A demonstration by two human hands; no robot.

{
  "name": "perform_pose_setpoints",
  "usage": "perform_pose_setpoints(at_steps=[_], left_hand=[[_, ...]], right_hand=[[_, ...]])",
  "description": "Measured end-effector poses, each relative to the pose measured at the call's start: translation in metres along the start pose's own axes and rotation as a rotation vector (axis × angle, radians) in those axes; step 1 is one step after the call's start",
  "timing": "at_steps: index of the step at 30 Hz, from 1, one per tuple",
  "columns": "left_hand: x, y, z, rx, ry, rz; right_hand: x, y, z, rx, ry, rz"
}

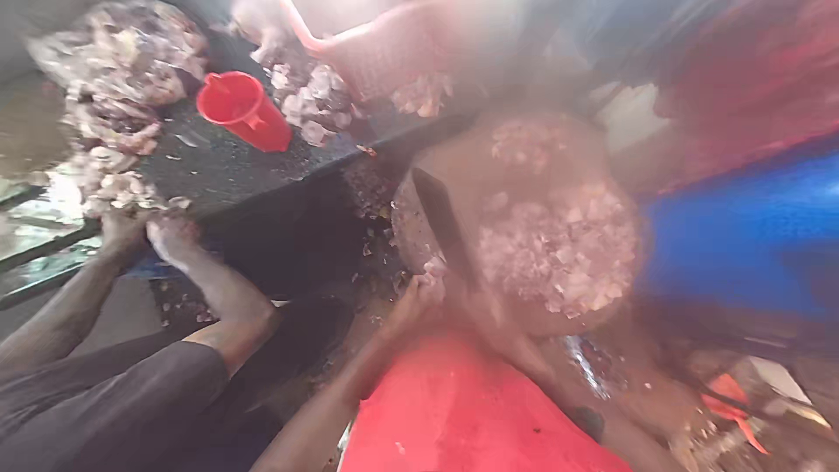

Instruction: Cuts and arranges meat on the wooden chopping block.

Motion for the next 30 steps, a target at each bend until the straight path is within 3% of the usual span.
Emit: perform_pose_setpoints(at_steps=[1, 4, 8, 10, 12, 14, 16, 18, 20, 24, 26, 30], left_hand=[[-0.002, -0.002, 0.001, -0.001, -0.003, 0.005], [-0.006, -0.008, 0.011, 0.04, -0.084, 0.007], [-0.017, -0.023, 0.059, 0.235, -0.154, -0.042], [-0.021, -0.02, 0.084, 0.294, -0.08, -0.119], [-0.036, 0.001, 0.083, 0.236, 0.13, -0.089], [-0.055, 0.025, 0.064, 0.083, 0.352, 0.049], [-0.061, 0.037, 0.052, 0.0, 0.406, 0.136], [-0.057, 0.04, 0.046, -0.028, 0.418, 0.147], [-0.049, 0.04, 0.047, -0.038, 0.465, 0.127], [-0.046, 0.04, 0.045, -0.088, 0.512, 0.103], [-0.046, 0.033, 0.045, -0.054, 0.323, 0.116], [-0.028, 0.02, 0.046, 0.114, -0.115, 0.165]], right_hand=[[0.008, 0.002, 0.01, 0.026, -0.034, -0.027], [0.04, 0.0, 0.078, 0.399, -0.025, -0.313], [0.024, -0.026, 0.131, 0.488, 0.105, -0.156], [0.001, -0.026, 0.118, 0.47, 0.002, -0.06], [-0.02, -0.017, 0.084, 0.416, -0.041, -0.029], [-0.039, -0.01, 0.034, 0.227, -0.011, 0.065], [-0.053, -0.009, -0.018, 0.009, 0.048, 0.158], [-0.05, -0.009, -0.038, -0.12, 0.023, 0.192], [-0.032, -0.01, -0.011, -0.046, -0.121, 0.159], [0.014, -0.009, 0.104, 0.54, -0.198, -0.186], [0.016, -0.014, 0.111, 0.573, -0.139, -0.212], [-0.01, -0.023, 0.077, 0.421, -0.059, -0.088]])
Point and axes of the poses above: each hand's wrist, its own y-axis towards the middle knuckle, its own x-axis out of the palm, z = x × y, the point moved 9 cm from there along y, towards the middle knuckle, and after that the axes turned 15 degrees about -z, right-handed, at the moved point
